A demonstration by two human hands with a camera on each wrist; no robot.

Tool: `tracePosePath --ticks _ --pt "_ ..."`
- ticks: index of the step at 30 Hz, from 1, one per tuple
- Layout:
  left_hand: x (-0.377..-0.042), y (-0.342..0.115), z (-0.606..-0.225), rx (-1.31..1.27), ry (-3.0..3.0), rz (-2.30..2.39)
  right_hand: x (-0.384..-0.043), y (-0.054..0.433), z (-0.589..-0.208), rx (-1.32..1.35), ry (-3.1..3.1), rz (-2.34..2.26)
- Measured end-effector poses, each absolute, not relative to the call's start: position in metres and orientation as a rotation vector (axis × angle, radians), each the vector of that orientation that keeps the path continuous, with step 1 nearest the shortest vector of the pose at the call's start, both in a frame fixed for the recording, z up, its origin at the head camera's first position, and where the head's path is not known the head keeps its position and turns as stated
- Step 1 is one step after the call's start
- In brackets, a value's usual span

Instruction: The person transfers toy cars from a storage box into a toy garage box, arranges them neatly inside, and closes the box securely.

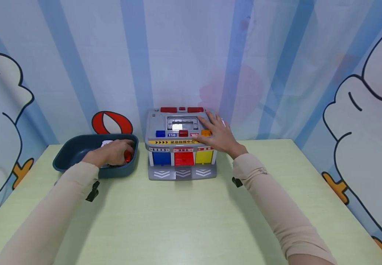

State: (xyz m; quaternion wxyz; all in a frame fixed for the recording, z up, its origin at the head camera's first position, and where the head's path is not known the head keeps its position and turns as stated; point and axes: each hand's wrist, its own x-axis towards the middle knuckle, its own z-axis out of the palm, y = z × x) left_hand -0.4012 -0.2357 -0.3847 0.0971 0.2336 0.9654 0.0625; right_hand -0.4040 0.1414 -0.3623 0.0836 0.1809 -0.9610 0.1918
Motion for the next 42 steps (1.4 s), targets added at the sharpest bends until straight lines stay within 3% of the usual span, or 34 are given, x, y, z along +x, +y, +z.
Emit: tracePosePath --ticks 42 --pt "-0.391 -0.244 -0.377 0.712 2.980 0.195 -0.401 0.141 -0.361 0.545 -2.854 0.569"
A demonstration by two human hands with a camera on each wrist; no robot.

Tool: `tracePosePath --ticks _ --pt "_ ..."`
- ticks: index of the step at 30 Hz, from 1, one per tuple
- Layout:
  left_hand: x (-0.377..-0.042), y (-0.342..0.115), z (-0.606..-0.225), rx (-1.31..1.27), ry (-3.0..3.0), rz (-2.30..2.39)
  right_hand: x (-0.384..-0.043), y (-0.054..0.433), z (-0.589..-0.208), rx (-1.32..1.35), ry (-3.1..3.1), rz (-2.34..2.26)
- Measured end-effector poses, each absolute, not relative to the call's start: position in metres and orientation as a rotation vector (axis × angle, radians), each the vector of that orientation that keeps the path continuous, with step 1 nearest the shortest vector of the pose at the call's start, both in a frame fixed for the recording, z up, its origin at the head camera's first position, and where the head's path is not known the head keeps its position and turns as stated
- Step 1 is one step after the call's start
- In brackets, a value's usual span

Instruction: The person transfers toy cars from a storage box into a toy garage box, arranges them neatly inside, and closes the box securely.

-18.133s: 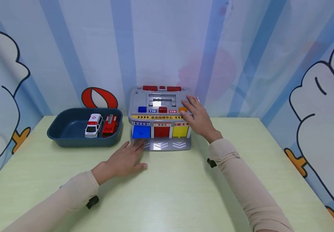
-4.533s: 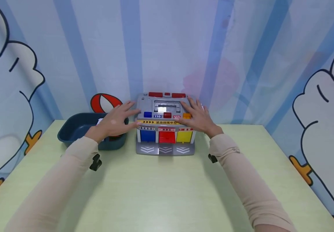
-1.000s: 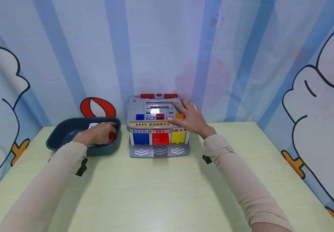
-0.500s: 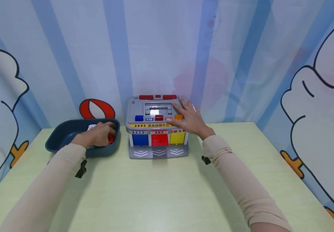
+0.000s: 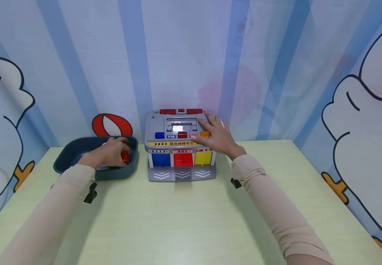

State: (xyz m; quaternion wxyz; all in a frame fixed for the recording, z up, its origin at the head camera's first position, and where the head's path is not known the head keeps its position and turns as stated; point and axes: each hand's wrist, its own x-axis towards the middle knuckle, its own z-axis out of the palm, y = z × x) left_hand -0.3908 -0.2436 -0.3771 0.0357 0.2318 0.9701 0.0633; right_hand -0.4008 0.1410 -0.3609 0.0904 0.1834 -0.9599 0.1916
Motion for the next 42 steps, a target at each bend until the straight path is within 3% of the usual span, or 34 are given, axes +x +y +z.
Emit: tracePosePath --ticks 26,42 --pt "-0.363 -0.251 -0.337 0.756 3.077 0.233 -0.404 0.141 -0.362 0.549 -2.858 0.561" --pt "-0.330 -0.223 -0.312 0.760 3.094 0.171 -0.402 0.142 -0.363 0.555 -2.853 0.584"
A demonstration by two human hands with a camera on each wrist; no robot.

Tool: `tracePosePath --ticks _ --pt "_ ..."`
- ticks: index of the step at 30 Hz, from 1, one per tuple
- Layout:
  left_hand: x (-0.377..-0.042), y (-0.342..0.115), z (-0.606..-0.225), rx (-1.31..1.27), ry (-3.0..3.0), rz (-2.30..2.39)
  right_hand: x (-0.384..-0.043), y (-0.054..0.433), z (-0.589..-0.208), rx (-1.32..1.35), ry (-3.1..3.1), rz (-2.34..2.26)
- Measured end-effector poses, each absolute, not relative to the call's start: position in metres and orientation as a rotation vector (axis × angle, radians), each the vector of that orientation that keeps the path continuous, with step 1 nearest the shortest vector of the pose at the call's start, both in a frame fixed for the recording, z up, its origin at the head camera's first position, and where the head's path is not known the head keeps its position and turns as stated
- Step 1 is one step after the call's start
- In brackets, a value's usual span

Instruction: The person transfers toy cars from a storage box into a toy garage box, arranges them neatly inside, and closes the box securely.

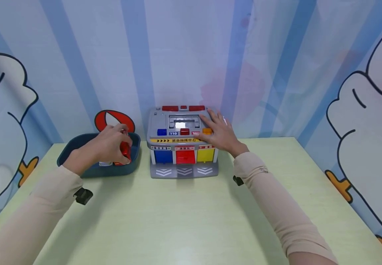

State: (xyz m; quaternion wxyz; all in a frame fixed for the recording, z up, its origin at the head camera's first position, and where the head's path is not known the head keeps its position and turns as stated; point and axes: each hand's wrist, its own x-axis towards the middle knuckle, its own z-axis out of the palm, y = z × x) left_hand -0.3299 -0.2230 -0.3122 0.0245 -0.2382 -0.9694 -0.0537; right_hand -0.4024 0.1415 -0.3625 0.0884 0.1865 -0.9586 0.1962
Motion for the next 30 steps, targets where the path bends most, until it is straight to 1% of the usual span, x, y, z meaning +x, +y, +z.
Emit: tracePosePath --ticks 5,13,30 --pt "-0.318 -0.215 -0.310 -0.720 -3.004 -0.142 -0.403 0.141 -0.363 0.553 -2.845 0.585" --pt "-0.301 -0.201 -0.309 -0.783 -2.992 -0.143 -0.402 0.141 -0.362 0.548 -2.853 0.593" --pt "-0.271 -0.166 -0.325 -0.872 -3.041 -0.216 -0.403 0.142 -0.363 0.557 -2.849 0.579"
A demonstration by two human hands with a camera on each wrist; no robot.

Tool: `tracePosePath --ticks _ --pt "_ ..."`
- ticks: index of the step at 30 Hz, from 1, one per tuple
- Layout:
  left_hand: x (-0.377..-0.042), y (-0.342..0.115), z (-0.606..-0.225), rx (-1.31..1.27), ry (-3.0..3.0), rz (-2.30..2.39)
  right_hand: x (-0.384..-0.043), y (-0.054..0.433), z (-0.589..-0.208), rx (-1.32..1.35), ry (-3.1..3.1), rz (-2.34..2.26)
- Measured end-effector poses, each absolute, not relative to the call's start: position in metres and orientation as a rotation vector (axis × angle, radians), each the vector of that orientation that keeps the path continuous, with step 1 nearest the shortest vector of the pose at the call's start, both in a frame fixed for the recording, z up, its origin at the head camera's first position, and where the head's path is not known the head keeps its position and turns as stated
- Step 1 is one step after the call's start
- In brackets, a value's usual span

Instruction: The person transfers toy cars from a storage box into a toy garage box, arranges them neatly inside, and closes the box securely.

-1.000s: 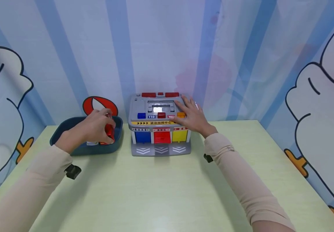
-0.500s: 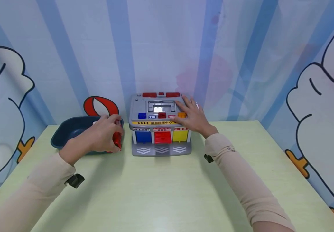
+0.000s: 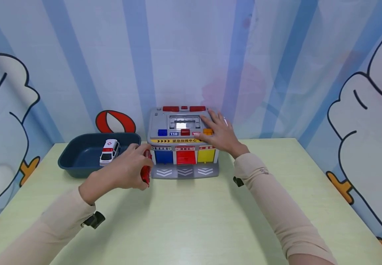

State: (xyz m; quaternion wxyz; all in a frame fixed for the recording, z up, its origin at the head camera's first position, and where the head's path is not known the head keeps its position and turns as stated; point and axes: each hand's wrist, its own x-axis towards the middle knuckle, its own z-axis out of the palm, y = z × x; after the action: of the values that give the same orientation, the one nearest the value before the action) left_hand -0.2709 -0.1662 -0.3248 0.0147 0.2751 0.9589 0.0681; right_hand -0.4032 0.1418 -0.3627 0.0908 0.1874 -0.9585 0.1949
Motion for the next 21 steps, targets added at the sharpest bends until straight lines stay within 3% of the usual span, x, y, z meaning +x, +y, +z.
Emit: tracePosePath --ticks 21 --pt "-0.256 -0.120 -0.362 0.862 2.994 0.299 -0.402 0.142 -0.363 0.553 -2.842 0.585"
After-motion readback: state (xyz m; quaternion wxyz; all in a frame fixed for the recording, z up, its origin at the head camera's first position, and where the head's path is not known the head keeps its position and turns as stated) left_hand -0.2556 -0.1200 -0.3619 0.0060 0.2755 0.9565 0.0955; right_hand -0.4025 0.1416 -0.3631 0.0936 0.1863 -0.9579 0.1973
